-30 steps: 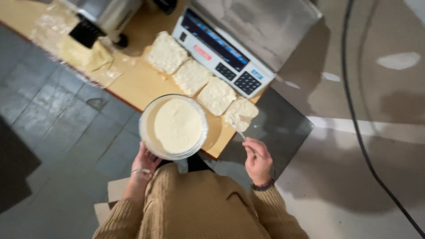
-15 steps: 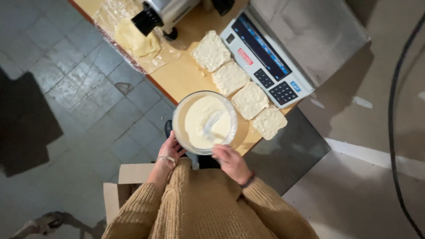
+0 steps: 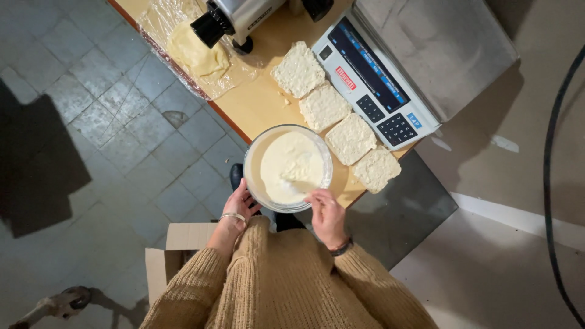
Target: The person spreads a white creamy substance onto slices of bread using a spoon. They then place slices of cheese and salami onto the bread. Finally, the person wraps the assembled sandwiches in plastic wrap using a scale.
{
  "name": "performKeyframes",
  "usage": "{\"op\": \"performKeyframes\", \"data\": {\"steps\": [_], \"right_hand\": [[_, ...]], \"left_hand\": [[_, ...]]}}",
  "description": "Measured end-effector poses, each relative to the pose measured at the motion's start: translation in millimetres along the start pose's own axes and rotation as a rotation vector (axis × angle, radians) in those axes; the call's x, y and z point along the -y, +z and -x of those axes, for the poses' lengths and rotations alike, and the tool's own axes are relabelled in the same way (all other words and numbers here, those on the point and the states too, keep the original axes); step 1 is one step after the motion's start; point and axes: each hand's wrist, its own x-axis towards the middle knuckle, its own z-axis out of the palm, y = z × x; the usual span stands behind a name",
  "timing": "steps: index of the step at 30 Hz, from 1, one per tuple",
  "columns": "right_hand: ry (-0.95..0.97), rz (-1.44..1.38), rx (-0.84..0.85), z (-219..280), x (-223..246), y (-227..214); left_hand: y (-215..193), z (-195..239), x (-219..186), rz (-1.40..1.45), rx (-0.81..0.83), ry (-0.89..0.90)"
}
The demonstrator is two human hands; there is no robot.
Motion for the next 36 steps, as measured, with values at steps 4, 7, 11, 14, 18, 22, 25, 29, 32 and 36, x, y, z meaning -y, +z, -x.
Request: {"op": "performKeyframes", "data": {"steps": [4, 7, 11, 14, 18, 22, 25, 29, 32, 36], "right_hand": [[0.197, 0.235, 0.023, -1.0, -55.1, 1.4], [-0.013, 0.073, -0.149, -12.3, -30.9, -14.8], [-0.090, 0.098, 0.037, 2.3, -16.6, 3.1], [-0.100, 0.115, 0.057, -4.1, -39.0, 2.0], [-0.234, 0.103, -0.053, -25.4, 1.5, -22.5], [-0.186, 0.094, 0.173, 13.1, -39.8, -7.8], [0.053, 0.416, 0.263, 4.5, -58.6, -23.2], [-0.133, 0.110, 0.000, -16.4, -29.9, -22.2], [-0.129, -0.024, 0.036, -22.4, 11.6, 6.6], [-0.178, 0.178, -0.010, -29.6, -40.9, 26.2]], "left_hand": [[-3.2, -0.2, 0.5, 0.003, 0.019, 0.005], [-3.2, -0.6, 0.2, 0.004, 0.040, 0.009], [-4.7, -3.2, 3.8, 0.020, 0.034, 0.017], [-0.1, -1.8, -0.7, 0.026, 0.031, 0.017], [-5.4, -4.9, 3.4, 0.034, 0.043, 0.017], [0.8, 1.1, -1.0, 0.015, 0.014, 0.010], [0.2, 1.4, -1.0, 0.007, 0.014, 0.002], [2.2, 3.1, -1.5, 0.007, 0.012, 0.003], [3.8, 4.7, -0.8, 0.010, 0.011, -0.003], [-2.2, -2.2, 2.8, 0.035, 0.043, 0.014]]}}
